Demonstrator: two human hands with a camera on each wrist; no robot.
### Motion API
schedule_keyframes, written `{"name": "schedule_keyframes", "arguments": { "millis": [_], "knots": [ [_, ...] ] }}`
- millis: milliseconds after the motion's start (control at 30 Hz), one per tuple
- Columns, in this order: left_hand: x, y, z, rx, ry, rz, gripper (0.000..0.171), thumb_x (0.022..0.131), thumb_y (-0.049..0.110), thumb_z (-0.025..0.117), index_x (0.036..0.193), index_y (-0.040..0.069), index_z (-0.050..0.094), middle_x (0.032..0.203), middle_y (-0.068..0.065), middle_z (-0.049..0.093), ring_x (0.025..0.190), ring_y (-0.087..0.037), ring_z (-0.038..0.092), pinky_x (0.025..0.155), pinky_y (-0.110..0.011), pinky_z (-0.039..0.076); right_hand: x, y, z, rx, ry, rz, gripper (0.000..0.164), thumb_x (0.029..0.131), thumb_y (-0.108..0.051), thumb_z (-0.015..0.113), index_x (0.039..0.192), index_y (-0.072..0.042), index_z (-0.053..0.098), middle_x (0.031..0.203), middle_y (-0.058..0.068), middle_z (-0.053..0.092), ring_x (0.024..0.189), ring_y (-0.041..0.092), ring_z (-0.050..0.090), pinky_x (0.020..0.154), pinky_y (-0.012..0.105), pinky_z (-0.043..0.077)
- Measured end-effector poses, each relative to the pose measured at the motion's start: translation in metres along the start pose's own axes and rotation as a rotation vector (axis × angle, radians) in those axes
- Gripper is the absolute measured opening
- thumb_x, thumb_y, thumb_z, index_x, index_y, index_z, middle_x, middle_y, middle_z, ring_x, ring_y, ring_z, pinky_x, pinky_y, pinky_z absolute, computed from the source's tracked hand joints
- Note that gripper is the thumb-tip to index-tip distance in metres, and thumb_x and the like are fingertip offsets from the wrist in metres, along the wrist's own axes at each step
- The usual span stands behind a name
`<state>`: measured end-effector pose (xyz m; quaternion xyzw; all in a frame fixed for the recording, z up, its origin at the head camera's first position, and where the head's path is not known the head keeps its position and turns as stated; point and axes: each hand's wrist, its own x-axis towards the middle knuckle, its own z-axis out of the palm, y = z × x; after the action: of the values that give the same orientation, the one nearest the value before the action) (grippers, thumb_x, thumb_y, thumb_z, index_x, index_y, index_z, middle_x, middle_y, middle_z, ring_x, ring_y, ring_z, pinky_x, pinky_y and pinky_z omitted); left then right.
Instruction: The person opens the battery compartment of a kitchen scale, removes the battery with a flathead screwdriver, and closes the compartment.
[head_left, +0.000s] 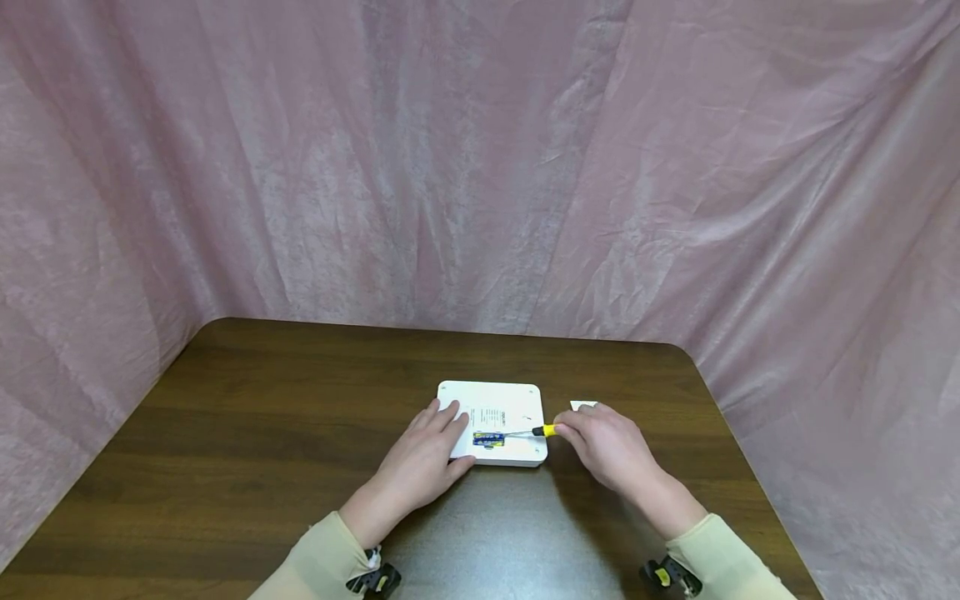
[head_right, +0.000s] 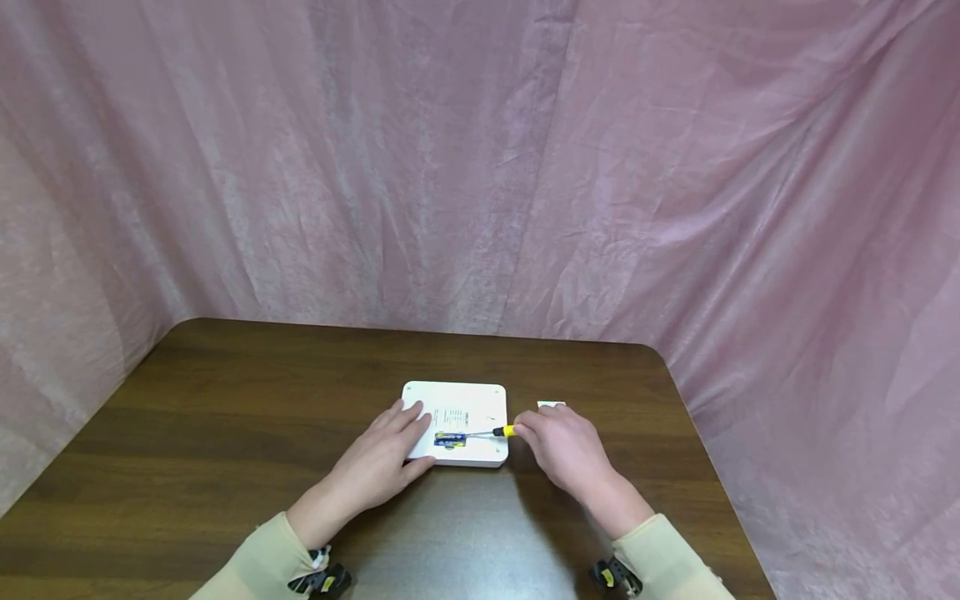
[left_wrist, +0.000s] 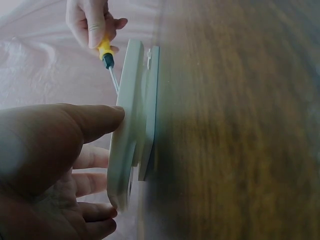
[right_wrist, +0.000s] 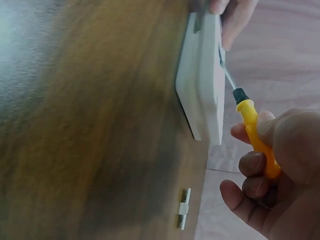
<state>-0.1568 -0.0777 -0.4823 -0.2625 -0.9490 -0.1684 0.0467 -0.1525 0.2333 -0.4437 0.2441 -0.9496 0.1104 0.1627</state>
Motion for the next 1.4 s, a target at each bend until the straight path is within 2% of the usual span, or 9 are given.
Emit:
{"name": "schedule_keyframes", "arguments": {
  "millis": [400,633,767,1000,1133,1400],
  "knots": [
    [0.0009,-0.0003,0.0006,0.001,0.003,-0.004,0.063,0.105,0.039,0.079,0.152,0.0,0.064,0.164,-0.024,0.051,0.155,-0.052,0.041,0.128,-0.06,0.036,-0.0054,0.0032,0.0019,0.046,-0.073,0.074,0.008,0.107,-0.023,0.076,0.099,-0.024,0.079,0.092,-0.013,0.076,0.089,0.017,0.073,0.076,0.044,0.062],
    [0.0017,-0.0001,-0.0003,0.001,-0.002,-0.003,0.064,0.105,0.04,0.079,0.153,0.0,0.064,0.165,-0.024,0.051,0.156,-0.051,0.041,0.128,-0.06,0.035,-0.0072,0.005,0.0016,0.041,-0.143,0.111,0.018,0.112,-0.029,0.069,0.095,-0.025,0.075,0.08,-0.017,0.064,0.081,0.017,0.069,0.072,0.044,0.059],
    [0.002,-0.0002,-0.0005,0.005,-0.006,-0.007,0.064,0.105,0.041,0.079,0.153,0.001,0.064,0.165,-0.023,0.051,0.156,-0.051,0.041,0.128,-0.06,0.035,-0.0082,0.0063,0.0035,0.044,-0.16,0.114,0.017,0.113,-0.029,0.067,0.098,-0.025,0.075,0.079,-0.018,0.062,0.079,0.015,0.067,0.071,0.043,0.058],
    [0.0018,-0.0003,-0.0007,0.011,-0.01,-0.007,0.064,0.105,0.041,0.078,0.153,0.001,0.064,0.165,-0.023,0.051,0.156,-0.051,0.041,0.128,-0.06,0.036,-0.0096,0.0061,0.0079,0.052,-0.106,0.099,0.013,0.11,-0.023,0.071,0.098,-0.022,0.076,0.094,-0.01,0.074,0.092,0.019,0.071,0.078,0.046,0.061],
    [0.0018,0.0001,-0.0012,0.008,-0.015,-0.01,0.065,0.105,0.041,0.079,0.153,0.001,0.063,0.166,-0.023,0.051,0.156,-0.05,0.04,0.128,-0.06,0.035,-0.0089,0.0063,0.0104,0.054,-0.08,0.082,0.009,0.108,-0.021,0.074,0.099,-0.02,0.077,0.1,-0.008,0.076,0.097,0.018,0.071,0.08,0.046,0.062],
    [0.0019,-0.0005,-0.0008,0.011,-0.017,-0.012,0.065,0.104,0.042,0.079,0.153,0.001,0.064,0.166,-0.022,0.051,0.157,-0.05,0.04,0.129,-0.06,0.035,-0.0073,0.0056,0.0079,0.043,0.001,0.028,0.007,0.1,-0.023,0.085,0.102,-0.021,0.079,0.096,-0.01,0.072,0.091,0.014,0.065,0.074,0.042,0.06]
  ]
}}
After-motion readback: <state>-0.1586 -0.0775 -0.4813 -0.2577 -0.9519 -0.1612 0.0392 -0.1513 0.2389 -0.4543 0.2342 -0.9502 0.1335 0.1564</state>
